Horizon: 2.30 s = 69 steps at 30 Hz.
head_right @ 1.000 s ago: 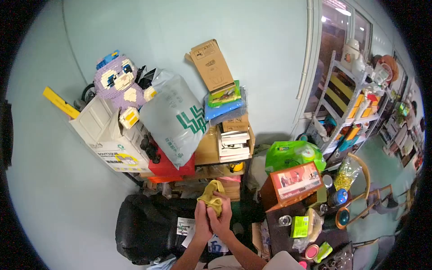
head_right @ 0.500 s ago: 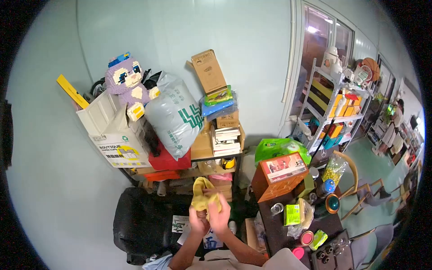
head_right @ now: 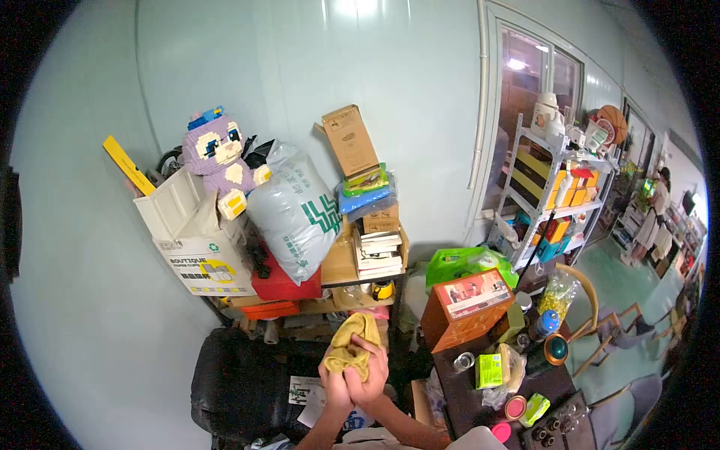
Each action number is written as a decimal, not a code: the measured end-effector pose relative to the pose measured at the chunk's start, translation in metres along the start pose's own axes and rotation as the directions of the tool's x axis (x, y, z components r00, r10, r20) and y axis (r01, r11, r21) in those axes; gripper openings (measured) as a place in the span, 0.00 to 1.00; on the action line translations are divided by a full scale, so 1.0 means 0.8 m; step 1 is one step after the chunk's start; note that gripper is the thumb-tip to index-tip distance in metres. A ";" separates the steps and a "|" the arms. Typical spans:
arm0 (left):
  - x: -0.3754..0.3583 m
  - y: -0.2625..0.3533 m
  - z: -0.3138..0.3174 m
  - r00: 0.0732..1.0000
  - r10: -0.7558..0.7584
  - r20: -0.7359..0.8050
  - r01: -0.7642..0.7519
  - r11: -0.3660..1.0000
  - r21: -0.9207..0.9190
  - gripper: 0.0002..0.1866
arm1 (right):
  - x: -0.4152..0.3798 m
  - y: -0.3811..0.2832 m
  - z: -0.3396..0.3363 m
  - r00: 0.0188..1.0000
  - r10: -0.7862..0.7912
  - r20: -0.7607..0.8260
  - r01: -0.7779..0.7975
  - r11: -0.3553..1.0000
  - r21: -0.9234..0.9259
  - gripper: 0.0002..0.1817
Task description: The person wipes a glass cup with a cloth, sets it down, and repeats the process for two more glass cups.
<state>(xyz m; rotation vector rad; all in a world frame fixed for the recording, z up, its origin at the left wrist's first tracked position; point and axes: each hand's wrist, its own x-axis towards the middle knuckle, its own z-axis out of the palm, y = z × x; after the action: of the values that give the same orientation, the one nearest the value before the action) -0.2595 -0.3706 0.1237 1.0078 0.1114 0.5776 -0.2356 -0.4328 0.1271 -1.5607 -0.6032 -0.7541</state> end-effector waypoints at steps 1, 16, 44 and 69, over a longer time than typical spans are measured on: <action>0.000 0.000 -0.002 0.997 -0.072 -0.041 0.067 0.991 -0.114 0.13 | 0.004 -0.005 0.001 0.999 -0.033 0.032 0.033 0.999 -0.016 0.22; 0.012 0.038 -0.030 0.995 -0.082 -0.053 0.065 0.961 -0.268 0.12 | 0.007 -0.042 0.031 0.903 0.360 0.232 -0.428 0.787 0.444 0.13; -0.042 0.008 -0.052 0.999 -0.024 -0.021 0.023 0.997 -0.075 0.24 | -0.002 -0.026 0.014 0.963 -0.220 0.155 0.217 0.975 0.037 0.16; -0.052 -0.031 -0.085 0.920 -0.130 0.369 0.285 0.869 -0.404 0.33 | -0.025 -0.021 -0.018 0.949 -0.031 0.314 0.027 0.999 0.017 0.23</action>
<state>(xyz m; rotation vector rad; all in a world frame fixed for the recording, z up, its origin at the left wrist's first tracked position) -0.3080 -0.3496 0.0596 0.6118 -0.2056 0.2064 -0.2631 -0.4438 0.1236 -1.6778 -0.8643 -0.5232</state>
